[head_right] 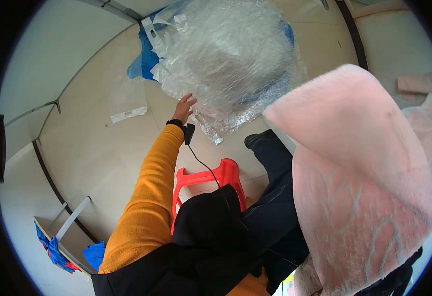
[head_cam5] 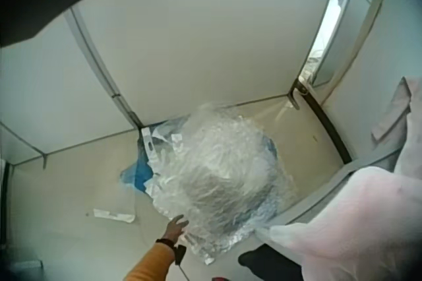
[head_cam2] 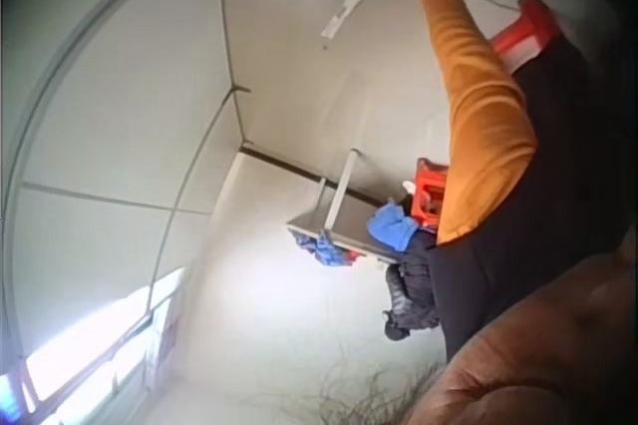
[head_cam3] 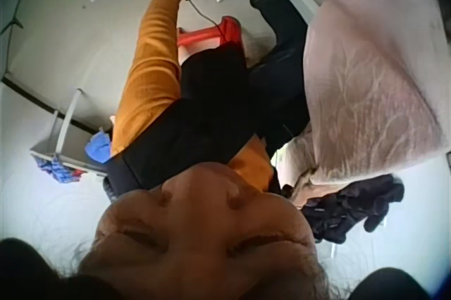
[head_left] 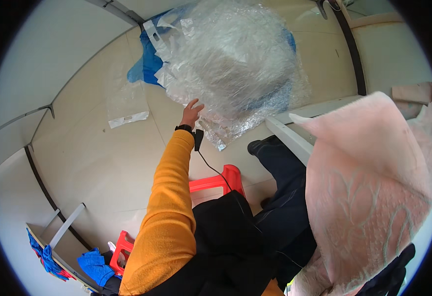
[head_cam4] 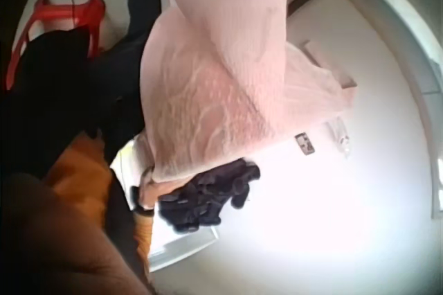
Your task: The person packages black headrests by placing them into plastic bags, smoothing the bags, and putting them into a green bin. After filling the bin, they clear the table by moving the remaining plastic bags to the floor.
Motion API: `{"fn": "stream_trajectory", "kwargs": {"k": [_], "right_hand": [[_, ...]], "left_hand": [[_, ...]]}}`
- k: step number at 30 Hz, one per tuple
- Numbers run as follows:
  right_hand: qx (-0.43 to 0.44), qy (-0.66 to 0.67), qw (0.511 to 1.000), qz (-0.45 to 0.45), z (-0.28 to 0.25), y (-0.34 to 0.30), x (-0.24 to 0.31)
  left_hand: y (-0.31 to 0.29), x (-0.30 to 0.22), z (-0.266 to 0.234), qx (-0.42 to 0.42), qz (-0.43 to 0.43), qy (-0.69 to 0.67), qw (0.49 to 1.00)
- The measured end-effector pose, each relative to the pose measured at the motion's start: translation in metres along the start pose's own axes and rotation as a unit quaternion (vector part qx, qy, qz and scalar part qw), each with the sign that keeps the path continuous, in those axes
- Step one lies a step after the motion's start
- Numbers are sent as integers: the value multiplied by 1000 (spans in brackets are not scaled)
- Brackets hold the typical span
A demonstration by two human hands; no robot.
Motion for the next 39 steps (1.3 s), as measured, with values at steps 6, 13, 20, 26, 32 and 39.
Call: {"fn": "stream_trajectory", "kwargs": {"k": [6, 13, 20, 26, 32, 39], "right_hand": [[-28, -29, 999, 14, -7, 14, 16], [36, -170, 985, 4, -11, 13, 21], [25, -77, 994, -71, 1, -20, -24], [8, -70, 996, -52, 15, -33, -51], [-4, -85, 996, -15, 16, -58, -69], [-33, -85, 996, 18, 19, -77, -91]], "left_hand": [[4, 20, -49, -99, 4, -53, 994], [8, 56, -142, -177, -35, -29, 983], [4, 24, -166, -227, 84, 511, 825], [8, -5, -200, -199, 21, 575, 794], [33, -6, -207, -154, -15, 606, 780], [66, 15, -243, -123, -3, 593, 795]]}}
Point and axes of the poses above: each hand's wrist, its own y-axis towards the middle knuckle, its own z-axis out of the palm, x = y × z, the point moved 4 cm from there along y, towards the middle knuckle, and after that the axes turned 12 degrees about -y, right-handed, at the moved point
